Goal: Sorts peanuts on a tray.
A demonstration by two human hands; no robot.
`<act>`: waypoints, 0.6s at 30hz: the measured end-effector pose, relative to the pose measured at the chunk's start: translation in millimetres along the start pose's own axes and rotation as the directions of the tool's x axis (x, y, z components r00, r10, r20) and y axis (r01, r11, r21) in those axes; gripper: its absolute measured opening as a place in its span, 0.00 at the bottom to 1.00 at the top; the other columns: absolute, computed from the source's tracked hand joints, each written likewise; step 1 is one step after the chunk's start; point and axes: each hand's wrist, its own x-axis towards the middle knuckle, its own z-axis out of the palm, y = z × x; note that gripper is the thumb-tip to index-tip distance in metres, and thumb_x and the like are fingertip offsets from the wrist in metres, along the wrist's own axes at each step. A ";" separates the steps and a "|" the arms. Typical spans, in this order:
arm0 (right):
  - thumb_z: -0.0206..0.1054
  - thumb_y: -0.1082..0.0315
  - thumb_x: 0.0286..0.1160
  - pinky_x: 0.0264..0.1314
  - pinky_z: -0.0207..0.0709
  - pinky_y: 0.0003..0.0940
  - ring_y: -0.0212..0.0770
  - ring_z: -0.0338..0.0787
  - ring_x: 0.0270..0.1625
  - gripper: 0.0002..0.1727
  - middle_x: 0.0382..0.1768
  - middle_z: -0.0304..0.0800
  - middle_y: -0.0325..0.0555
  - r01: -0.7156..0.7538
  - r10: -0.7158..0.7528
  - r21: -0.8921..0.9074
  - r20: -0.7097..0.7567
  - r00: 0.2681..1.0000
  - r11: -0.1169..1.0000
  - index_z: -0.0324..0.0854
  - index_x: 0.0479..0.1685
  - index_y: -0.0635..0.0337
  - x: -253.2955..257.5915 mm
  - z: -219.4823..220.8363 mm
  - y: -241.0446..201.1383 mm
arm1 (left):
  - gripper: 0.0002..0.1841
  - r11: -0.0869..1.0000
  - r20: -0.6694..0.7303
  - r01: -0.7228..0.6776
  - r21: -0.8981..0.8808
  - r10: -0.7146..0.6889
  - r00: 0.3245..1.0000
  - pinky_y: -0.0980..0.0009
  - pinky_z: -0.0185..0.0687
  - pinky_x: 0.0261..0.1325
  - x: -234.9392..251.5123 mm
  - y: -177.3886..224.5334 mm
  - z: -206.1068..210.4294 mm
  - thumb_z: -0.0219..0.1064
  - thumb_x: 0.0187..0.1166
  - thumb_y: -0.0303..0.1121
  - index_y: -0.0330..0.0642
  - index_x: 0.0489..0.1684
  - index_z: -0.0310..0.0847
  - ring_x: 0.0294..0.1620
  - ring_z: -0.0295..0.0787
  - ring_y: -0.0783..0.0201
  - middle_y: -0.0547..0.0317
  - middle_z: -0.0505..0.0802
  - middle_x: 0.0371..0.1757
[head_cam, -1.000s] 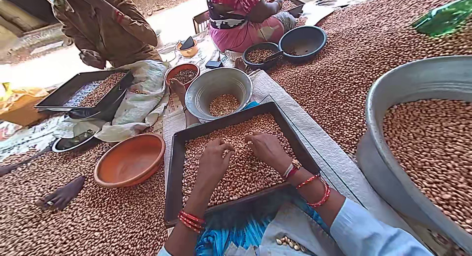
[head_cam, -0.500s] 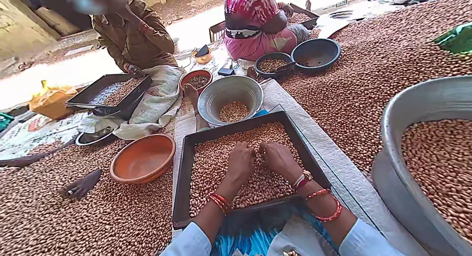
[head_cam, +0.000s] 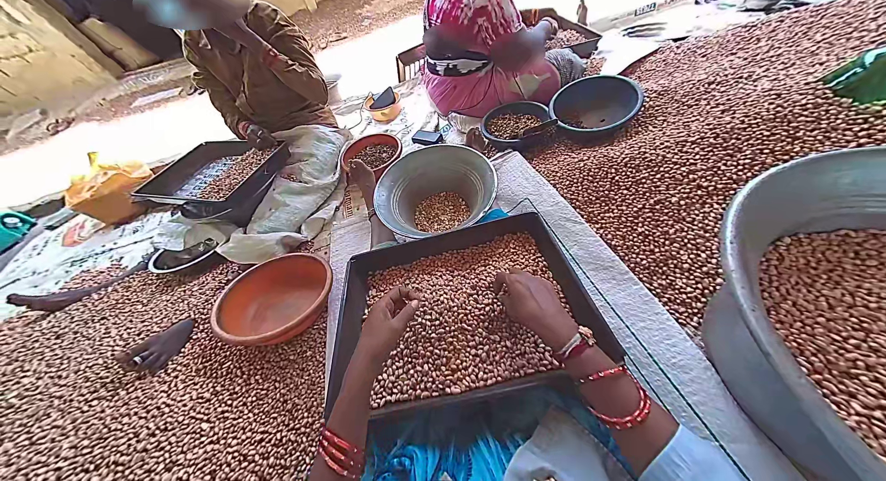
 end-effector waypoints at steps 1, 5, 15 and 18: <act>0.63 0.70 0.80 0.63 0.76 0.62 0.63 0.88 0.63 0.16 0.61 0.88 0.63 -0.007 0.007 -0.003 0.006 1.000 1.000 0.86 0.63 0.60 -0.4 -0.8 -0.5 | 0.05 0.998 -0.021 -0.010 0.061 0.011 1.000 0.82 0.61 0.23 -1.4 -2.7 -3.1 0.61 0.83 0.23 0.36 0.50 0.80 0.17 0.66 0.80 0.72 0.79 0.22; 0.63 0.69 0.80 0.63 0.77 0.62 0.62 0.88 0.64 0.16 0.62 0.87 0.62 -0.034 0.034 0.002 -0.003 0.999 0.999 0.86 0.64 0.60 -2.4 -1.0 0.7 | 0.08 0.958 -0.057 -0.018 0.285 0.036 0.998 0.76 0.67 0.30 -6.1 -5.7 -10.6 0.64 0.84 0.29 0.38 0.54 0.83 0.21 0.70 0.76 0.69 0.81 0.24; 0.63 0.67 0.81 0.63 0.76 0.64 0.64 0.88 0.64 0.17 0.63 0.87 0.63 -0.050 0.051 -0.039 0.031 0.998 0.998 0.85 0.65 0.59 -2.2 -1.4 0.8 | 0.10 0.888 -0.002 -0.012 0.459 0.015 1.000 0.67 0.74 0.37 -12.1 -0.7 -5.3 0.63 0.87 0.32 0.40 0.57 0.85 0.25 0.75 0.70 0.62 0.85 0.28; 0.65 0.66 0.80 0.62 0.77 0.63 0.63 0.88 0.63 0.19 0.61 0.88 0.62 0.025 -0.025 0.023 -0.005 1.000 0.999 0.84 0.68 0.57 -6.9 -2.9 2.8 | 0.11 0.868 -0.012 -0.007 0.497 0.015 1.000 0.65 0.76 0.39 -14.8 -2.4 -7.6 0.63 0.87 0.33 0.40 0.57 0.86 0.26 0.77 0.68 0.60 0.86 0.29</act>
